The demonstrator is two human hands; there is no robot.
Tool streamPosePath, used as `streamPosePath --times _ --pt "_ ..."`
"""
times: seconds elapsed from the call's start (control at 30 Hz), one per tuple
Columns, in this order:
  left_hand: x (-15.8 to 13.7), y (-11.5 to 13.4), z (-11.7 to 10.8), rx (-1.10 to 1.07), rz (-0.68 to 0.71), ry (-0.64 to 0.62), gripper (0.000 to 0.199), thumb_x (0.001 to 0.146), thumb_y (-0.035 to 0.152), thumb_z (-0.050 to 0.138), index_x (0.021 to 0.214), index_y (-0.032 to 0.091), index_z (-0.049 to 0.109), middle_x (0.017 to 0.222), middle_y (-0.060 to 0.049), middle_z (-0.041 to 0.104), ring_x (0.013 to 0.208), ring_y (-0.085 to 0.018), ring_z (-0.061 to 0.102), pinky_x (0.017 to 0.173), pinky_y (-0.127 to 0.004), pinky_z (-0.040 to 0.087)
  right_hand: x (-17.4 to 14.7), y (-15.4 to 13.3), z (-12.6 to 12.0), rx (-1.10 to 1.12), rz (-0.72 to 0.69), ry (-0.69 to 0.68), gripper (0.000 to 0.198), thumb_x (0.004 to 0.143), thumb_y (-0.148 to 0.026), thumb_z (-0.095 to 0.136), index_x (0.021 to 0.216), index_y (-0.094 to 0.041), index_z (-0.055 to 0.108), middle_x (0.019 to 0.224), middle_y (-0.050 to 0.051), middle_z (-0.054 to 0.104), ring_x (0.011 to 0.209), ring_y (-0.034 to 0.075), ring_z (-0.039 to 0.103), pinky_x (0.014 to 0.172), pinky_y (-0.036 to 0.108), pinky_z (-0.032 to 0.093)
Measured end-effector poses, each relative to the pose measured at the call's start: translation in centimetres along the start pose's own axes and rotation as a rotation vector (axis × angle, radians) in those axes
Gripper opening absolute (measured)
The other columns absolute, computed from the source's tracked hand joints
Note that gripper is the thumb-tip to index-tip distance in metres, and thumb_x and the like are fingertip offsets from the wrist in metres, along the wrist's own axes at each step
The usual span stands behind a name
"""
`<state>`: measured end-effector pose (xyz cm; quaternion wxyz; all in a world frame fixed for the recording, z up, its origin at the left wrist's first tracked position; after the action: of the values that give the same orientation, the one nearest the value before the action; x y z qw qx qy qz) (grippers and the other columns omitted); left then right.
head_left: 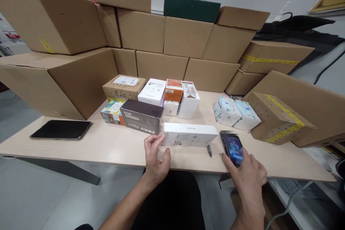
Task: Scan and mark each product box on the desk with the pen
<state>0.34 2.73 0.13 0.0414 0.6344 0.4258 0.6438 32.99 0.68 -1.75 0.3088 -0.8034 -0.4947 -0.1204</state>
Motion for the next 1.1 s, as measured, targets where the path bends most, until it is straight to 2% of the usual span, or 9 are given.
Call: streamPosePath --times 0.1,0.17,0.27,0.37,0.47,0.53,0.73,0.97,1.1 --pt "0.2 0.3 0.0 0.005 0.009 -0.001 0.051 0.086 0.010 0.058 0.135 0.024 0.053 0.114 -0.010 0.047 0.112 -0.024 0.050 0.094 -0.044 0.050 1.2 -2.6 -1.4 0.158 -0.069 0.000 0.077 0.082 -0.068 0.056 0.136 -0.012 0.056 0.141 0.026 0.050 0.122 0.041 0.051 0.098 0.064 0.040" --pt "0.2 0.3 0.0 0.007 0.004 -0.001 0.051 0.086 0.010 0.058 0.135 0.024 0.053 0.114 -0.010 0.047 0.111 -0.024 0.050 0.094 -0.044 0.050 2.2 -5.0 -1.6 0.390 -0.108 -0.156 0.076 0.083 -0.061 0.060 0.143 -0.016 0.049 0.142 0.020 0.051 0.101 0.028 0.062 0.088 0.048 0.052" --pt "0.2 0.1 0.0 0.007 -0.012 0.001 0.051 0.086 0.010 0.058 0.135 0.023 0.053 0.114 -0.010 0.048 0.111 -0.024 0.050 0.093 -0.044 0.050 3.5 -8.0 -0.5 0.626 -0.129 -0.453 0.080 0.083 -0.051 0.065 0.152 -0.020 0.039 0.127 0.014 0.061 0.072 0.015 0.061 0.068 0.034 0.055" --pt "0.1 -0.1 0.1 0.018 -0.031 -0.003 0.050 0.086 0.011 0.057 0.134 0.023 0.053 0.113 -0.010 0.049 0.110 -0.024 0.050 0.092 -0.044 0.051 3.9 -9.4 0.6 0.713 -0.159 -0.602 0.075 0.084 -0.045 0.065 0.150 -0.019 0.041 0.100 0.006 0.068 0.067 0.014 0.057 0.066 0.033 0.054" --pt "0.1 -0.2 0.1 0.030 -0.042 -0.010 0.049 0.087 0.012 0.057 0.135 0.023 0.052 0.114 -0.010 0.049 0.109 -0.024 0.052 0.090 -0.043 0.052 3.6 -8.9 0.7 0.864 -0.124 -0.635 0.060 0.083 -0.042 0.068 0.136 -0.019 0.054 0.100 0.005 0.068 0.076 0.016 0.062 0.071 0.033 0.055" --pt "0.1 -0.3 0.1 0.029 -0.043 -0.009 0.050 0.086 0.013 0.057 0.135 0.023 0.052 0.114 -0.010 0.050 0.109 -0.024 0.052 0.090 -0.044 0.052 3.6 -7.7 -0.1 0.953 -0.075 -0.579 0.053 0.080 -0.044 0.072 0.125 -0.020 0.058 0.104 0.005 0.068 0.075 0.015 0.063 0.067 0.030 0.056" --pt "-0.1 -0.5 0.2 0.019 -0.043 -0.014 0.050 0.086 0.013 0.058 0.135 0.023 0.052 0.113 -0.010 0.050 0.109 -0.025 0.052 0.089 -0.044 0.053 7.4 -1.7 -3.1 1.090 0.223 -0.091 0.047 0.080 -0.047 0.073 0.111 -0.017 0.056 0.087 0.004 0.063 0.052 0.006 0.048 0.048 0.026 0.043" --pt "-0.1 -0.3 0.3 0.023 -0.035 -0.012 0.048 0.086 0.012 0.056 0.133 0.022 0.053 0.112 -0.010 0.051 0.108 -0.024 0.053 0.090 -0.044 0.052 15.0 1.1 -1.7 1.058 0.357 -0.056 0.035 0.082 -0.048 0.067 0.082 -0.017 0.050 0.075 0.004 0.058 0.055 0.009 0.051 0.055 0.037 0.047" --pt "-0.2 -0.5 0.3 0.018 -0.032 -0.016 0.048 0.087 0.012 0.056 0.134 0.022 0.053 0.113 -0.010 0.051 0.108 -0.024 0.053 0.091 -0.044 0.052 16.1 1.6 -1.3 1.012 0.376 -0.046 0.035 0.085 -0.044 0.062 0.095 -0.011 0.056 0.088 0.012 0.062 0.070 0.018 0.064 0.063 0.040 0.052"
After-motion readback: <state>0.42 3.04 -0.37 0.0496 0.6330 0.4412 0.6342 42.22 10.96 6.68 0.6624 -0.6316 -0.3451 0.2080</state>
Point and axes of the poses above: each hand's wrist, its own x-axis towards the middle knuckle, its own z-axis out of the palm, y = z × x, the point moved 5 cm from there along x, towards the middle knuckle
